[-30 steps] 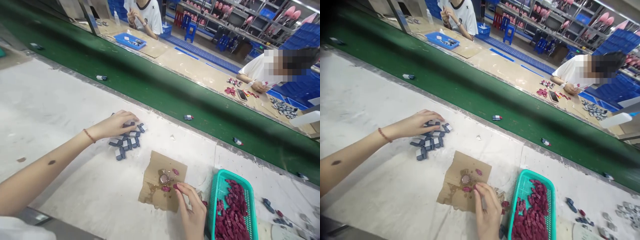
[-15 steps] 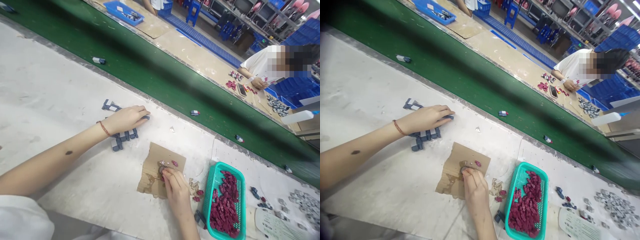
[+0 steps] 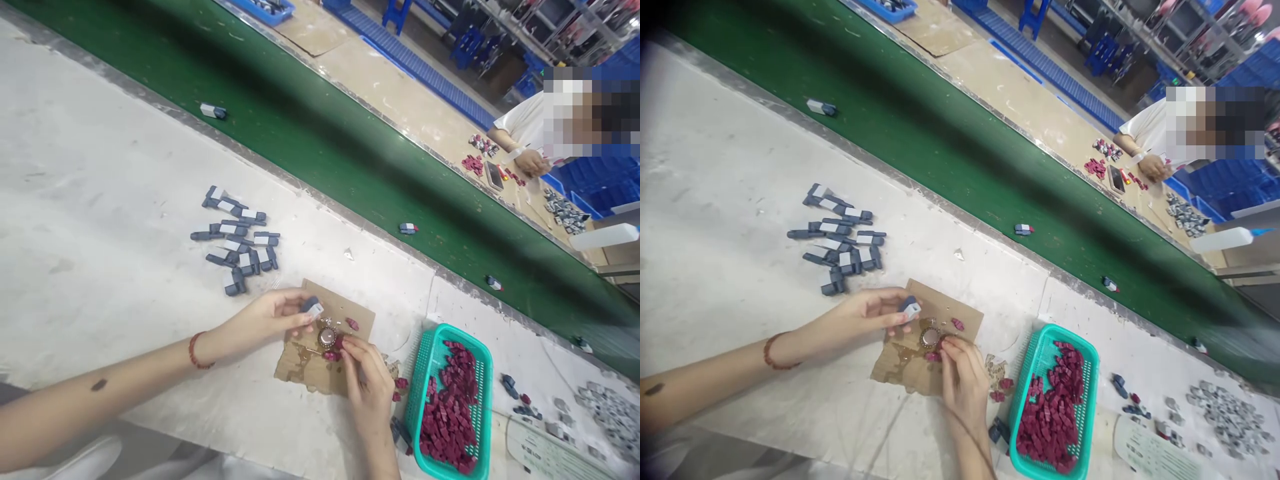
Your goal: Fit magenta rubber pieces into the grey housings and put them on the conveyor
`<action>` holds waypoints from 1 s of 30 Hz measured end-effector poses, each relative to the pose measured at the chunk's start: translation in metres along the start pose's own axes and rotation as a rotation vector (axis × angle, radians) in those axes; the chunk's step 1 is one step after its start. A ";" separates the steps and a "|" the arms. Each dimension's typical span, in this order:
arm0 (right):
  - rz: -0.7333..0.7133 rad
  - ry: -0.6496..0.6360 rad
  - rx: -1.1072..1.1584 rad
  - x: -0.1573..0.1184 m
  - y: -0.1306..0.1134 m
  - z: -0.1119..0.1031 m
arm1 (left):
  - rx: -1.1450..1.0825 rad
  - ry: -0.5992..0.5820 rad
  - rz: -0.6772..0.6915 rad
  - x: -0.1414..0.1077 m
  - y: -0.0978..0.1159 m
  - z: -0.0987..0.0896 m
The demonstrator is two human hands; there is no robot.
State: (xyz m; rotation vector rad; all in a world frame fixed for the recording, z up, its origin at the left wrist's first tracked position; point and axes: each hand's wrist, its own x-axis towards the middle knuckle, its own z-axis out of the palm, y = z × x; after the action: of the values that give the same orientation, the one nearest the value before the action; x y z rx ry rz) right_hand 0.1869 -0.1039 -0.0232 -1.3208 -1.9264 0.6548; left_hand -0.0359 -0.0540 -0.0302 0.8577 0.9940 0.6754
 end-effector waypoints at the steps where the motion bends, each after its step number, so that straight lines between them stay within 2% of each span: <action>1: 0.027 0.023 0.020 -0.001 0.001 0.000 | -0.008 -0.008 -0.005 -0.002 -0.004 0.003; 5: 0.222 0.110 0.186 -0.003 0.000 0.002 | -0.069 -0.056 0.054 -0.010 -0.013 0.013; 8: 0.301 0.136 0.334 -0.002 -0.004 0.005 | -0.100 -0.108 0.056 -0.015 -0.014 0.016; 15: 0.265 0.129 0.494 0.008 -0.022 0.011 | 0.053 -0.165 0.100 -0.025 -0.010 0.014; 22: 0.208 0.070 0.574 0.017 -0.033 0.011 | -0.242 -0.394 0.006 -0.027 -0.011 0.014; 25: 0.193 0.040 0.600 0.019 -0.036 0.013 | -0.331 -0.427 -0.052 -0.027 -0.013 0.012; 30: 0.181 0.025 0.612 0.021 -0.038 0.016 | -0.337 -0.465 -0.078 -0.028 -0.014 0.010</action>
State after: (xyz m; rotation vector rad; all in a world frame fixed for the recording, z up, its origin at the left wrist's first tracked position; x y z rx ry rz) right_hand 0.1477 -0.0984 0.0006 -1.0969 -1.4200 1.1964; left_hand -0.0367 -0.0865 -0.0274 0.6329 0.4749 0.5238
